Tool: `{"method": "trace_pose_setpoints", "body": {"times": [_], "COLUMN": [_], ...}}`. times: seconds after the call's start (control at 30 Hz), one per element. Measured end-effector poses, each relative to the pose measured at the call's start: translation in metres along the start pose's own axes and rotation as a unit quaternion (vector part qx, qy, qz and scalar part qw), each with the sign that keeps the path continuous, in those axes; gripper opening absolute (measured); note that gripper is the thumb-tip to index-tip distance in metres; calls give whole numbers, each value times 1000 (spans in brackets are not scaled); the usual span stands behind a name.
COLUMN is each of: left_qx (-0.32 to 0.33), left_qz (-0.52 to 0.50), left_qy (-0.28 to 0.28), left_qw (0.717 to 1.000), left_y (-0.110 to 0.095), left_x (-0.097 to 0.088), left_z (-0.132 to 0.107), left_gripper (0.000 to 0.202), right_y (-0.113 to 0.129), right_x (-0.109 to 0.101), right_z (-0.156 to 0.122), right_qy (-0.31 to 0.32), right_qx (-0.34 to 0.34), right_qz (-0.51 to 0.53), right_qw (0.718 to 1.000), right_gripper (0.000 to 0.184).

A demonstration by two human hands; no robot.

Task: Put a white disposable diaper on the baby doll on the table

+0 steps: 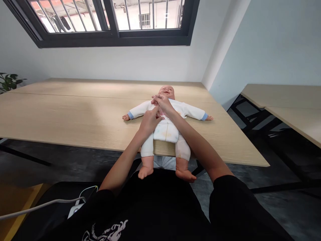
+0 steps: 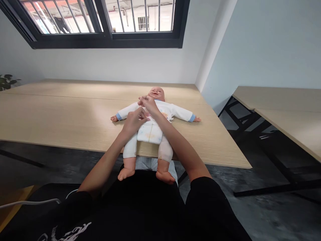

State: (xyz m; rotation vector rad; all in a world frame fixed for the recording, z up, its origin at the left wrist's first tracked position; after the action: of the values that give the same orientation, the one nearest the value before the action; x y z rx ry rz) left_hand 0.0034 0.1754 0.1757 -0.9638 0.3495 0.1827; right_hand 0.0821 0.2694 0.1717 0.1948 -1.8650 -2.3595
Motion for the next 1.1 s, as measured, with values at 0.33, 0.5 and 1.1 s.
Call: {"method": "trace_pose_setpoints", "body": {"times": [0.33,0.5,1.1], "left_qx": [53,44,-19], "left_qz": [141,155,43], "left_qy": [125,173,-30], "left_qw": [981,972,998], "left_y": [-24,-22,-14], "left_x": [12,19,-27], "left_z": [-40,-43,-87], "left_gripper": [39,53,20], "right_y": [81,75,24], "right_x": [-33,-61,-62], "right_z": [-55,-141,-215], "right_qy": [-54,-60,-105], "right_qx": [-211,-179,-151], "right_qz": [-125,-294,-497], "right_qw": [968,937,848], "right_gripper": [21,26,20]}}
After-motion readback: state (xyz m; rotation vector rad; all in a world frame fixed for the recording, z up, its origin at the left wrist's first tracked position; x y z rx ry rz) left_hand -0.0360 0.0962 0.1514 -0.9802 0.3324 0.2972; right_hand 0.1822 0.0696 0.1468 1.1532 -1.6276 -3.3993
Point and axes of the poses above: each hand's wrist, its own z-axis towards the middle knuckle, its own x-axis out of the palm, y = z × x, the point moved 6 cm from there along z, towards the middle knuckle, and after that the axes turned 9 degrees about -z, right-handed, at the moved point
